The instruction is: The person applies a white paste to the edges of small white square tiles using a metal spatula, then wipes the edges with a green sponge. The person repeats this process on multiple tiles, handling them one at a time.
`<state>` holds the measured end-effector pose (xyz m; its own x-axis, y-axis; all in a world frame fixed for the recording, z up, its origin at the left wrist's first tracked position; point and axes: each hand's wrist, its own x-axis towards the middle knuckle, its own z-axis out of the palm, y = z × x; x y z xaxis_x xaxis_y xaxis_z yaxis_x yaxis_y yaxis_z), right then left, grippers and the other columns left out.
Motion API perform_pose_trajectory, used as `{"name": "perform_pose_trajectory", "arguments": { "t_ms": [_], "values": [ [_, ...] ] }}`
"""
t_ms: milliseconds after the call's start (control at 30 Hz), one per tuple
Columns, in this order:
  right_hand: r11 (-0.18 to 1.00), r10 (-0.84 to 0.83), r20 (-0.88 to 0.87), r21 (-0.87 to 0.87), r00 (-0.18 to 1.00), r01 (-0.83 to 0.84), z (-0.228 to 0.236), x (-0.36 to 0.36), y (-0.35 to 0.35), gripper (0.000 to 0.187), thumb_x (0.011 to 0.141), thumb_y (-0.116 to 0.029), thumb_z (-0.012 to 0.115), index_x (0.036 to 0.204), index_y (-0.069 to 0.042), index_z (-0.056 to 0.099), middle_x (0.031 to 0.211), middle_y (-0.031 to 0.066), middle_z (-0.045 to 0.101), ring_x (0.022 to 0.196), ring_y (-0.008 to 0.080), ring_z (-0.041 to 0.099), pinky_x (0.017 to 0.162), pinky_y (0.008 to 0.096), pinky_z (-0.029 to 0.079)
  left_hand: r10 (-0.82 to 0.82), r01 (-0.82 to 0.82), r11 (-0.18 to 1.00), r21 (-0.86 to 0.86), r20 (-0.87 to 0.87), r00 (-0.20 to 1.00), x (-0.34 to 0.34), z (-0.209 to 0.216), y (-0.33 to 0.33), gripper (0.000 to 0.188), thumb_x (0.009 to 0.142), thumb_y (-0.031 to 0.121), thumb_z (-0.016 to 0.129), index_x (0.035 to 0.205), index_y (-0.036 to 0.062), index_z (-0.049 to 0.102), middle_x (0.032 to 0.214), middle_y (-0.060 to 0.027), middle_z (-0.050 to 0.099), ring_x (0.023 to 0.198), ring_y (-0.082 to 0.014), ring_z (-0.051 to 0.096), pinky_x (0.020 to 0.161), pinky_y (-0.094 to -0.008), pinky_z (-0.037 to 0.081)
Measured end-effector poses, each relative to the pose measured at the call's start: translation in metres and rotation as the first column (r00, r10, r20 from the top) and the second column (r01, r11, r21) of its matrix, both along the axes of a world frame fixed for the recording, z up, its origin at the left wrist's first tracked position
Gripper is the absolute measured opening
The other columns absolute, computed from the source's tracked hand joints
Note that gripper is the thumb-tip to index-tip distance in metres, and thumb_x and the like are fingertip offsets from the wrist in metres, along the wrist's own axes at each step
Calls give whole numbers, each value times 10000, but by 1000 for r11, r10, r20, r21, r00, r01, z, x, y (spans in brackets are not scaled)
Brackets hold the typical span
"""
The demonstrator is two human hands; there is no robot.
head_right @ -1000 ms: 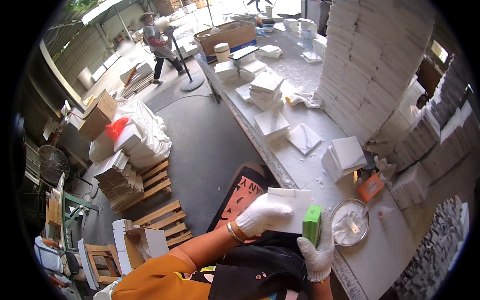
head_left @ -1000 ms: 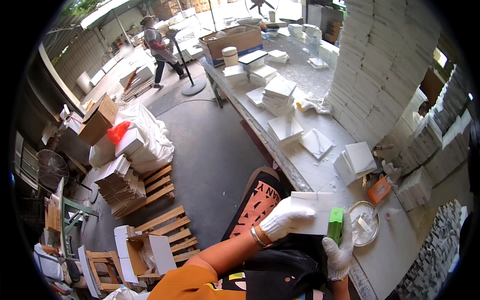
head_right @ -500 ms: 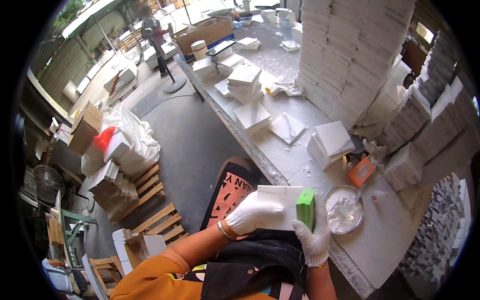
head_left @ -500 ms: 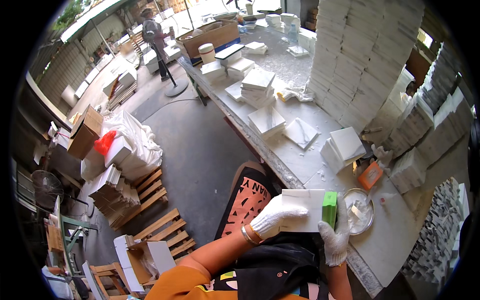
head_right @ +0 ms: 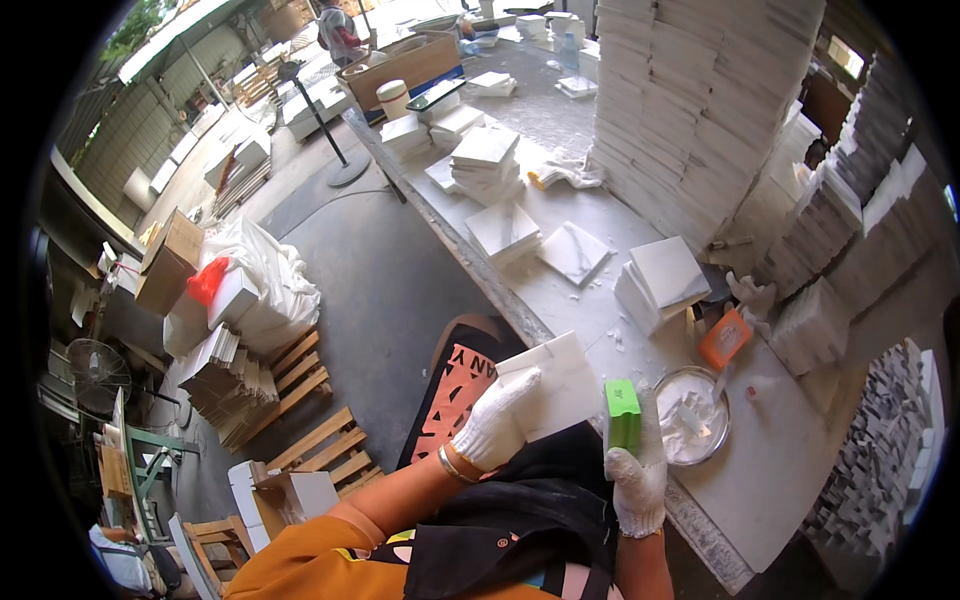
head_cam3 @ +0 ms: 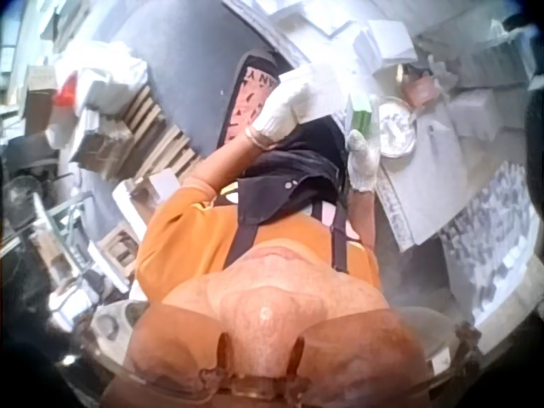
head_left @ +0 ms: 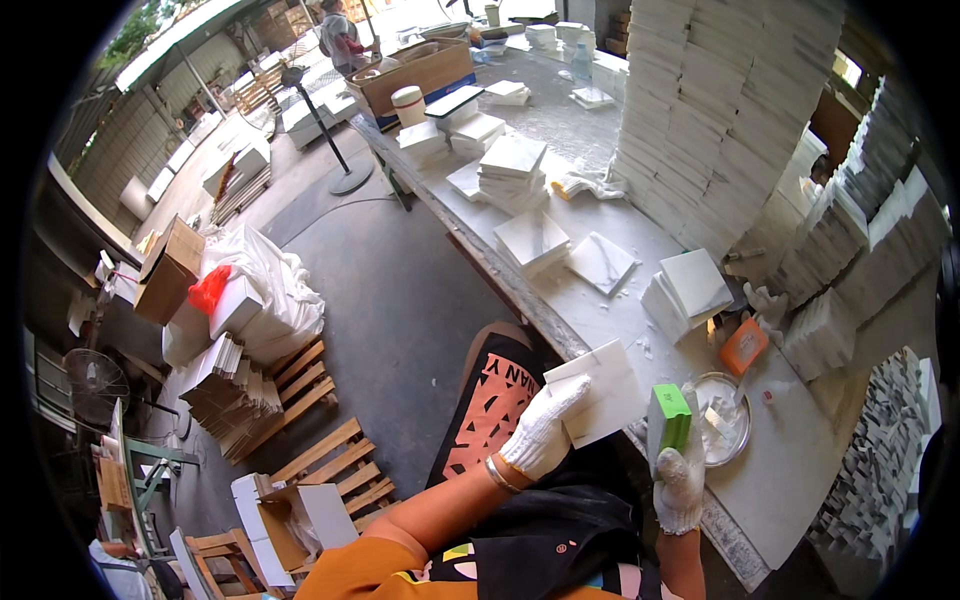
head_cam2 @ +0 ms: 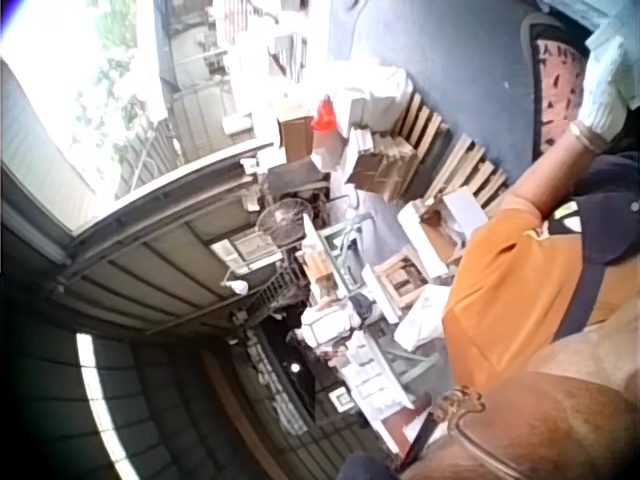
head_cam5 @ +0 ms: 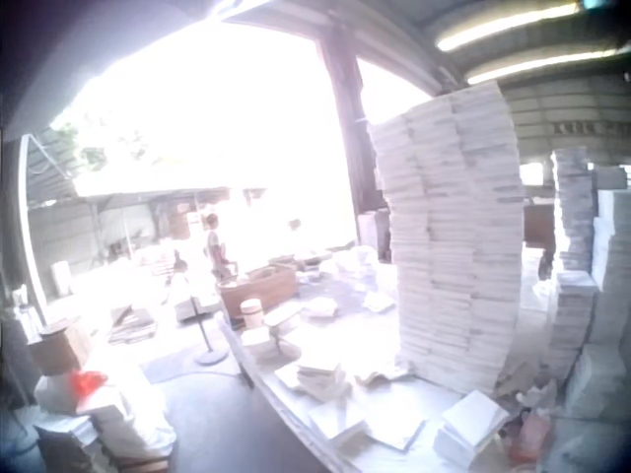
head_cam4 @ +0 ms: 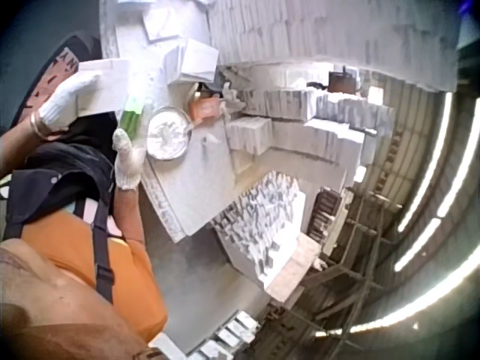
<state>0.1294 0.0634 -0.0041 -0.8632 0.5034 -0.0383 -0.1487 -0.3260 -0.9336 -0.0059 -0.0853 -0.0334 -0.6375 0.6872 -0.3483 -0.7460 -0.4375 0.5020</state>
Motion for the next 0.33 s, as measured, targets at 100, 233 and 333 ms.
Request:
{"name": "perform_pose_trajectory", "arguments": {
  "t_ms": [100,233,333],
  "values": [
    [999,-36,-24,-3,999,36,7,-12,2,1040,747,-355,827,1546,-8,259,1429,111,470,1251,196,493,1014,316,433,-126,127,992,20,-32,991,8,-3,-1,517,955,287,641,1379,36,485,1280,-76,593,1128,-189,597,971,-356,491],
    [999,-41,-54,-6,998,41,5,-17,13,977,766,-296,806,1534,2,280,1413,133,481,1254,208,500,992,320,457,-295,301,952,54,-91,951,10,5,-7,706,938,393,641,1491,53,361,1426,-87,480,1297,-217,485,1064,-394,418],
    [999,-24,-11,-32,1000,24,9,-17,14,978,770,-281,802,1539,1,268,1426,136,465,1248,189,502,994,276,443,-348,353,933,75,-74,935,9,1,-11,810,901,484,657,1512,67,326,1464,-85,438,1338,-230,445,1077,-418,405]
  ]
}}
